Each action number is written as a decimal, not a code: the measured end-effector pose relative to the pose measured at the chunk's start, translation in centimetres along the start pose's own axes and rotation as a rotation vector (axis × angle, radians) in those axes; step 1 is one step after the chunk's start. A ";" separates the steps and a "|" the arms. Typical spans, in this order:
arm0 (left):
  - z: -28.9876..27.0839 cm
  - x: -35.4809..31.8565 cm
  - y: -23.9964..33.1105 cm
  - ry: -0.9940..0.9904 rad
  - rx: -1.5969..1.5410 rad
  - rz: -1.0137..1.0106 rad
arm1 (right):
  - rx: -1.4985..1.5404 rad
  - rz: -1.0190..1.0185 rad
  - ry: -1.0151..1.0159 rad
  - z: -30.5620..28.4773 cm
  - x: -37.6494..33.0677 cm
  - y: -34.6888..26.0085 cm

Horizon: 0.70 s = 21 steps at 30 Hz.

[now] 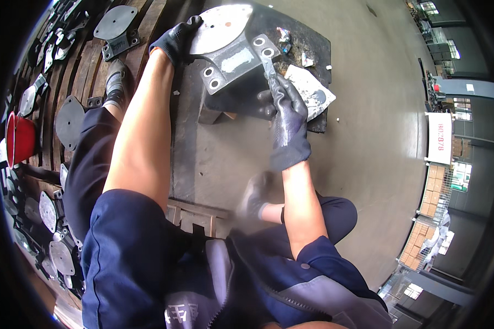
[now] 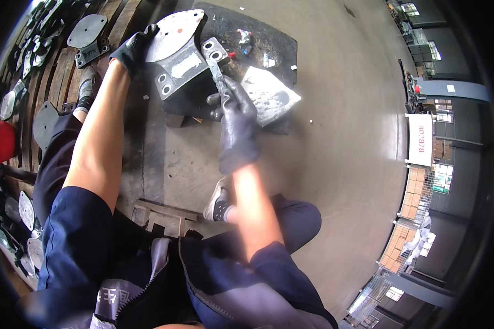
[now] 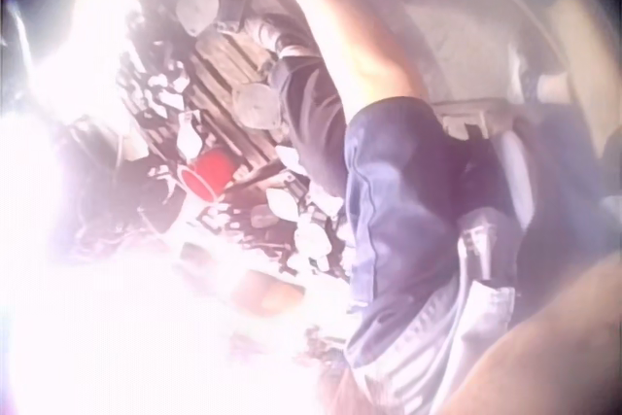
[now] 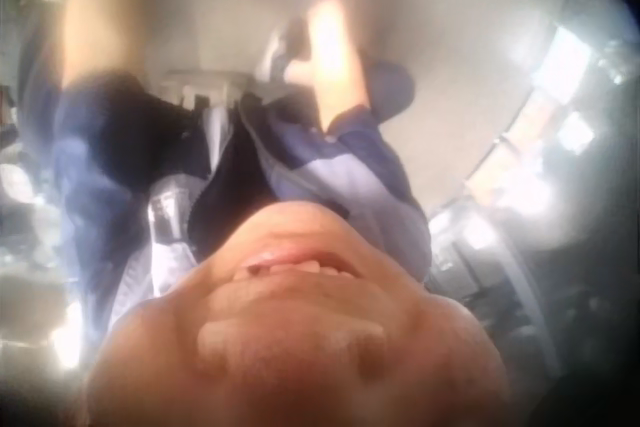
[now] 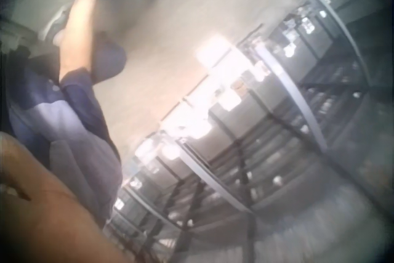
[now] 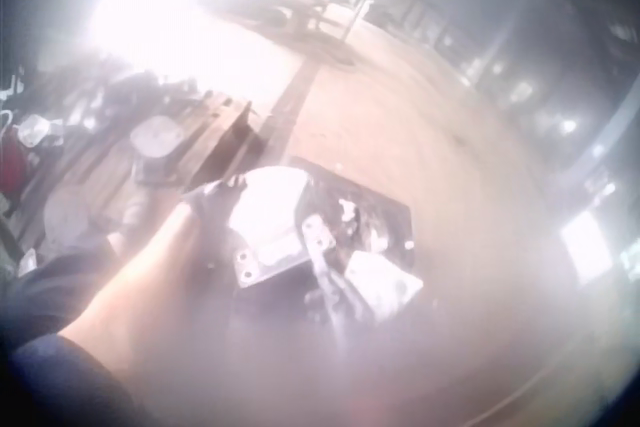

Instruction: The person sits on the floor and uses a metal scraper to remove residue from the surface of metal parts. They repeatedly pick up parts from a wooden pallet, scrape them, and place them back down.

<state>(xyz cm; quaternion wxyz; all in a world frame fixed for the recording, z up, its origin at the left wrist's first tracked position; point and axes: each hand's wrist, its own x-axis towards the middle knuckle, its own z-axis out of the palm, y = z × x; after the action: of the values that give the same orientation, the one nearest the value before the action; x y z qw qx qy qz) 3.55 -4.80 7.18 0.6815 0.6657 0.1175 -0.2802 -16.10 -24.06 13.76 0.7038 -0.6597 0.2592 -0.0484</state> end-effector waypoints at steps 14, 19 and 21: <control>-0.5 3.7 -3.2 0.084 -0.197 0.086 | -0.060 -0.398 -0.058 -0.3 1.8 1.6; -0.5 4.0 -3.7 0.135 -0.258 0.142 | -0.512 -1.035 0.135 -0.2 4.9 4.0; 0.2 3.4 -3.3 0.126 -0.286 0.121 | -0.556 -1.148 0.151 0.1 4.9 3.5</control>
<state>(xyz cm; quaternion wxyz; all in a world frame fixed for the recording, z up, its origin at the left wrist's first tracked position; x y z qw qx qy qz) 4.48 -5.61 2.63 0.7762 0.5841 0.1581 -0.1768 -12.78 -25.58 8.96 0.3483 -0.8461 -0.0835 -0.3947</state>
